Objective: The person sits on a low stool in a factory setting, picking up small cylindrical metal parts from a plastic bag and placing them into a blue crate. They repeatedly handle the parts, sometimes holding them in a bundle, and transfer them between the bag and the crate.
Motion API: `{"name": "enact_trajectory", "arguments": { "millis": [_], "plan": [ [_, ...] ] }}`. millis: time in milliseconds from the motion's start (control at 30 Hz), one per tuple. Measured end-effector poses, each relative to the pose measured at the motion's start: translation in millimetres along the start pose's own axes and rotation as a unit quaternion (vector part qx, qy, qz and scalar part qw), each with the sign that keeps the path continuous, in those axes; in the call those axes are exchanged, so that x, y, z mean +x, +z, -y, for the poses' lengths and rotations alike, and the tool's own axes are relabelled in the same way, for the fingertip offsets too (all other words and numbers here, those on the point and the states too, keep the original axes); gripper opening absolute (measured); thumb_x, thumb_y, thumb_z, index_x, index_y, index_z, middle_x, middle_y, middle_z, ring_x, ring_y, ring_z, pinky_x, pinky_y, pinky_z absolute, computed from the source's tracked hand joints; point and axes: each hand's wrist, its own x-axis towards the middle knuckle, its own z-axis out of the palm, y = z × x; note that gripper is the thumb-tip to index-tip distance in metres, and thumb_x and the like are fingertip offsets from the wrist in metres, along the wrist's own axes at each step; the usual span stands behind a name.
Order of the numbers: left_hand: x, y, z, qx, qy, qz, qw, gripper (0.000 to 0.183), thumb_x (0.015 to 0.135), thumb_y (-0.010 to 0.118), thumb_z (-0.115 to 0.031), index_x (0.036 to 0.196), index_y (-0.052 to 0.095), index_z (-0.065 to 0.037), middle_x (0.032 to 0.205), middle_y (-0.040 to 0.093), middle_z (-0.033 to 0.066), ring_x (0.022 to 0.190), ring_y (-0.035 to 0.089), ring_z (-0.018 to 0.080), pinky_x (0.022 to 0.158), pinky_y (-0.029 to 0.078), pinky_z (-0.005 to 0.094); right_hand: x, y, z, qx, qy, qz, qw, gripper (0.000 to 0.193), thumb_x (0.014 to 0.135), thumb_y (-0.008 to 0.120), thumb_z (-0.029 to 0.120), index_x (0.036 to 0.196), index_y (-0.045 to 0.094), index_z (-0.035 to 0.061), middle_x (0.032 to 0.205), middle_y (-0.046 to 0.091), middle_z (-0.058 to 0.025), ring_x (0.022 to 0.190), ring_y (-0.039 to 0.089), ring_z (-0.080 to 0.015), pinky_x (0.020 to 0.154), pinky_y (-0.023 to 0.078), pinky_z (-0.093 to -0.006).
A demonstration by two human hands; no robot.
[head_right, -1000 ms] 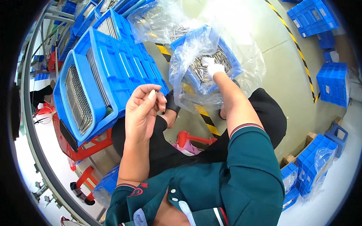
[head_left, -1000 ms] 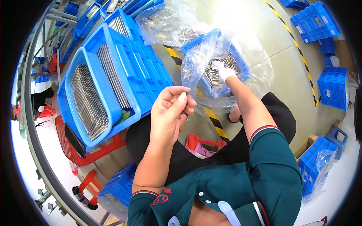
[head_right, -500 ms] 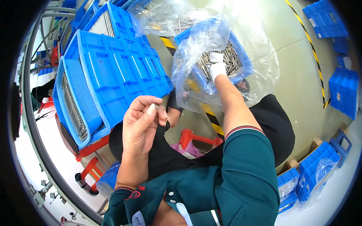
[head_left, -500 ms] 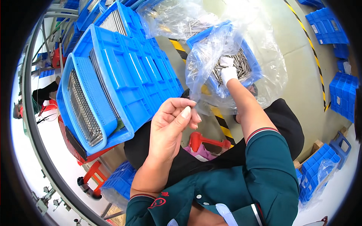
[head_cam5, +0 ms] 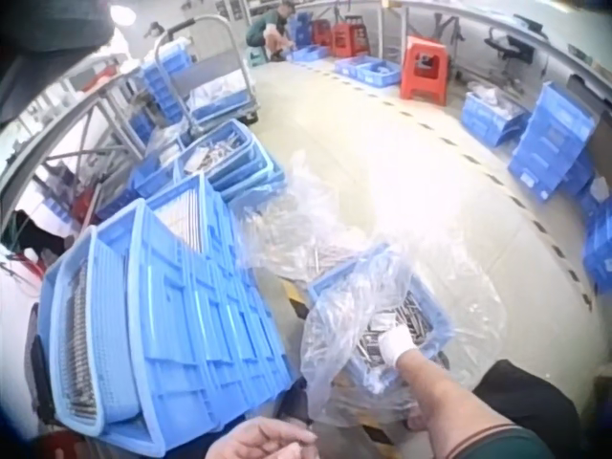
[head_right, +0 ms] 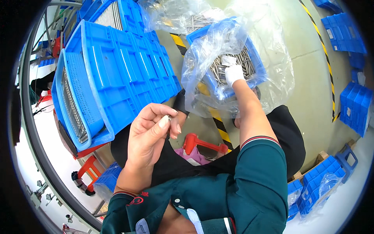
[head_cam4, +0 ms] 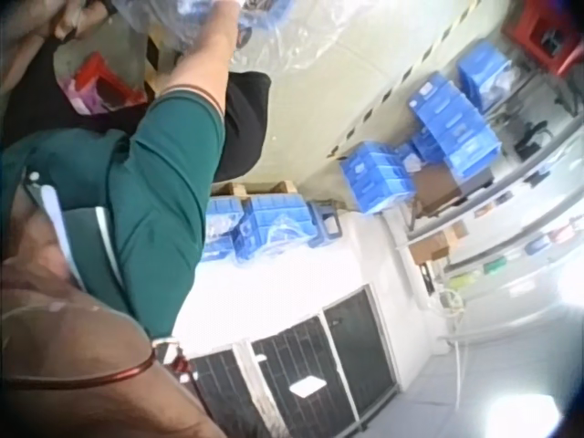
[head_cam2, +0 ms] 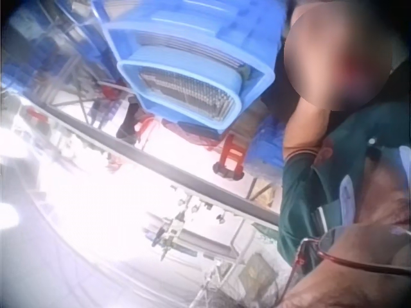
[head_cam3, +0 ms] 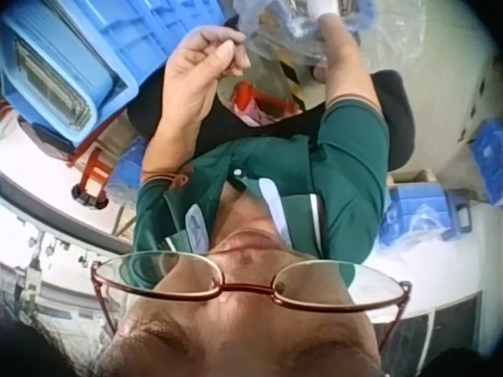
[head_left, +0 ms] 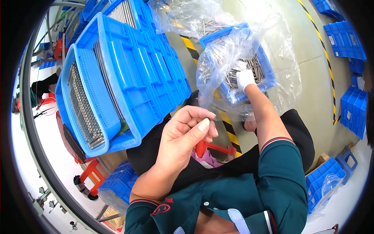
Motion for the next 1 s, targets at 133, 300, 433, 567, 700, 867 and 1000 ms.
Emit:
{"name": "enact_trajectory", "arguments": {
  "millis": [133,300,433,567,700,867,1000],
  "plan": [
    [-0.9,0.6,0.9,0.002,0.000,0.004,1.000,0.019,0.091,0.056,-0.012,0.104,0.057,0.001,0.079,0.062,0.0091,0.075,0.057,0.0130,0.067,0.044,0.0237,2.9,-3.8,-6.6,0.057,0.002,-0.043,0.997,0.020,0.076,0.049,0.011,0.078,0.068,0.0046,0.080,0.067,-0.0189,0.077,0.066,-0.0328,0.068,0.050,-0.0441],
    [-1.9,-0.1,3.3,0.008,0.006,0.006,1.000,0.019,0.091,0.056,-0.013,0.104,0.057,0.002,0.079,0.061,0.0090,0.076,0.057,0.0142,0.067,0.044,0.0243,9.2,-4.9,-6.4,0.091,0.002,0.022,0.996,0.023,0.076,0.048,0.011,0.089,0.066,0.0040,0.090,0.066,-0.0209,0.084,0.065,-0.0345,0.073,0.051,-0.0433],
    [1.0,1.2,3.8,0.019,0.007,0.044,0.999,0.020,0.092,0.056,-0.015,0.105,0.057,0.000,0.082,0.062,0.0070,0.077,0.057,0.0110,0.068,0.045,0.0229,21.6,45.9,-6.7,0.182,0.090,-0.223,0.953,0.027,0.084,0.044,0.018,0.089,0.067,0.0063,0.093,0.068,-0.0163,0.090,0.064,-0.0347,0.078,0.050,-0.0419],
    [0.0,1.2,5.0,0.020,0.002,0.042,0.999,0.020,0.093,0.056,-0.016,0.105,0.057,0.000,0.083,0.062,0.0062,0.076,0.057,0.0092,0.069,0.045,0.0223,39.1,25.3,2.6,0.299,0.221,-0.106,0.922,0.028,0.085,0.044,0.022,0.097,0.066,0.0098,0.105,0.065,-0.0151,0.098,0.062,-0.0344,0.083,0.049,-0.0398],
    [-1.9,-0.7,5.2,0.019,0.012,0.030,0.999,0.020,0.093,0.055,-0.015,0.105,0.057,0.000,0.082,0.062,0.0076,0.075,0.057,0.0109,0.068,0.044,0.0233,27.5,-21.4,-3.0,0.219,0.139,0.030,0.965,0.033,0.088,0.043,0.025,0.115,0.059,0.0152,0.117,0.059,-0.0155,0.106,0.058,-0.0312,0.088,0.046,-0.0393],
    [-2.7,0.1,4.7,0.019,0.024,0.031,0.999,0.020,0.092,0.055,-0.015,0.105,0.056,0.001,0.081,0.061,0.0099,0.073,0.056,0.0132,0.065,0.043,0.0247,13.1,-53.8,-12.8,0.266,0.089,0.076,0.957,0.042,0.086,0.046,0.022,0.126,0.053,0.0168,0.118,0.060,-0.0157,0.108,0.058,-0.0309,0.090,0.045,-0.0404],
    [-4.1,0.6,3.6,0.017,0.028,0.032,0.999,0.019,0.092,0.055,-0.015,0.104,0.056,0.000,0.080,0.061,0.0095,0.068,0.055,0.0126,0.062,0.043,0.0245,5.7,-63.1,-24.8,0.330,0.076,0.063,0.939,0.038,0.086,0.053,0.038,0.112,0.061,0.0098,0.105,0.066,-0.0115,0.093,0.063,-0.0305,0.081,0.049,-0.0397]
  ]
}}
